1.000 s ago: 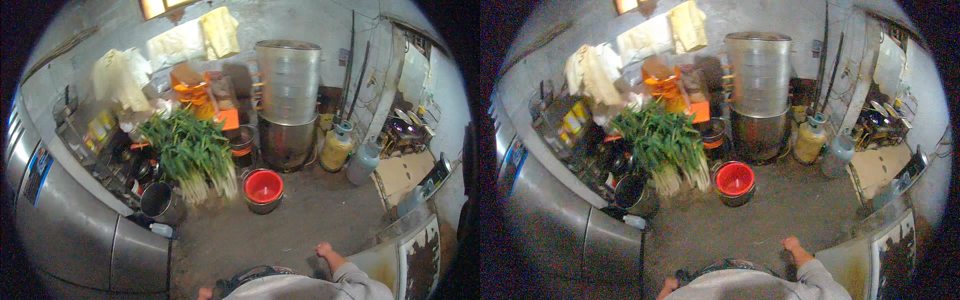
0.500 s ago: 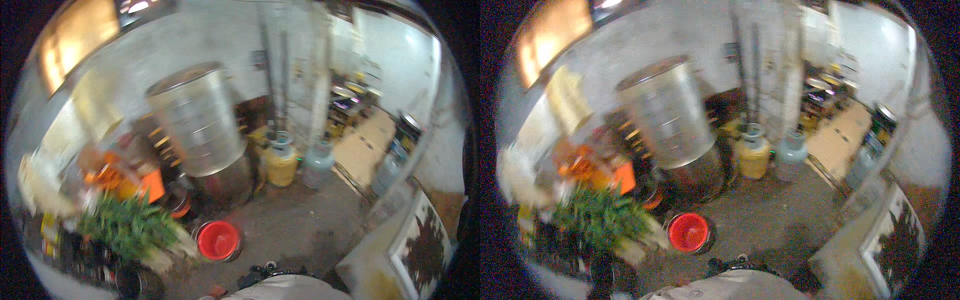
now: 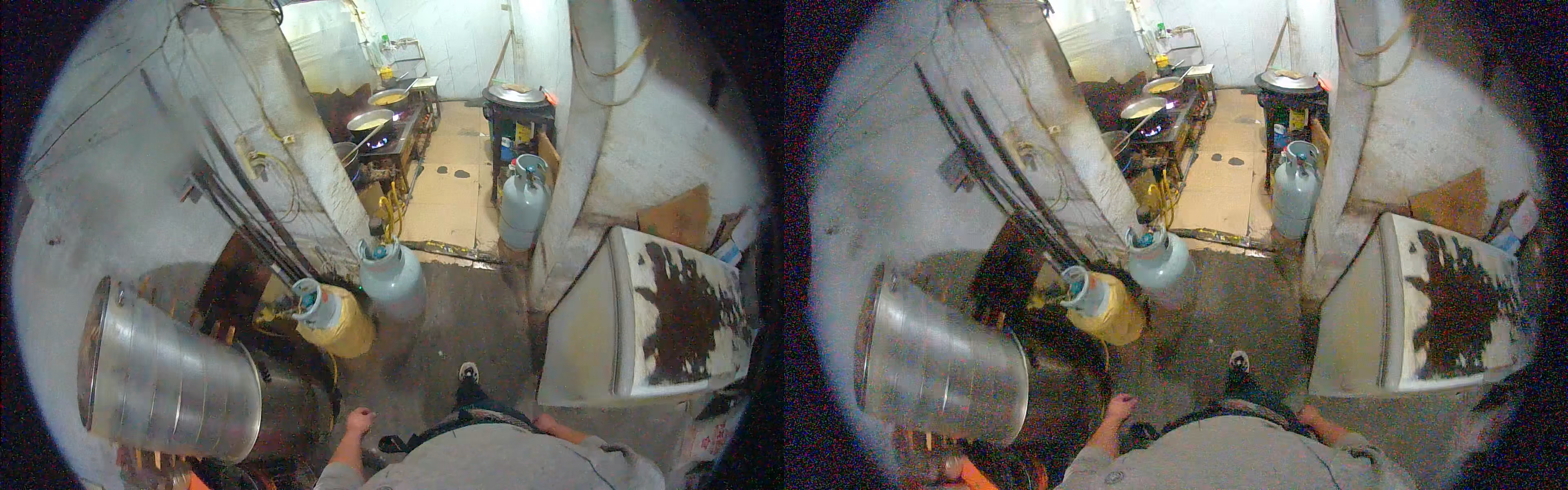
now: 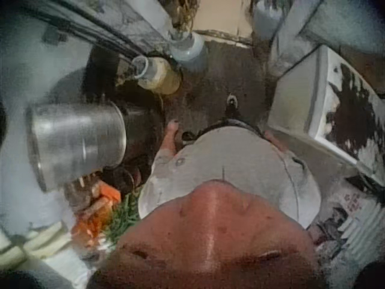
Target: The person pours a yellow liquid from a bucket into a large pot on the stove and stirs it with a ladle. They then stir a second pot containing a brown liquid and return to stirring the first pot while holding the bucket.
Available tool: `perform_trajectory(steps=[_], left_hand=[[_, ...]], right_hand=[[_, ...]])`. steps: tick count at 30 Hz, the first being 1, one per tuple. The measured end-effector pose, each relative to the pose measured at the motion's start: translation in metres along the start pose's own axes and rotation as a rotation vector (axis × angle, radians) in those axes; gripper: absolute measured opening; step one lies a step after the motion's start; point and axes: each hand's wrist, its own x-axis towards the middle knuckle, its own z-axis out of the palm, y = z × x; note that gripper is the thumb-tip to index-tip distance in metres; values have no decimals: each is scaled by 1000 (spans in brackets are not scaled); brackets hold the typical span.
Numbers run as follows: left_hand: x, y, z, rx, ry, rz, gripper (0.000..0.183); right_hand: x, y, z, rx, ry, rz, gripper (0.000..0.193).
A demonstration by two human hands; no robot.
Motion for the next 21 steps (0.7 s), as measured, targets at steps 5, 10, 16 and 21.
perform_trajectory(steps=[5, 10, 16, 21], left_hand=[[83, 60, 34, -121, -94, 150, 37], [124, 100, 49, 480, -296, 223, 42], [229, 206, 30, 502, -314, 200, 45], [346, 411, 10, -201, 10, 426, 25]], right_hand=[[123, 6, -129, -45, 37, -67, 31], [244, -44, -335, -32, 298, -126, 31], [291, -177, -545, 401, 225, -108, 39], [319, -310, -658, 217, 195, -260, 26]])
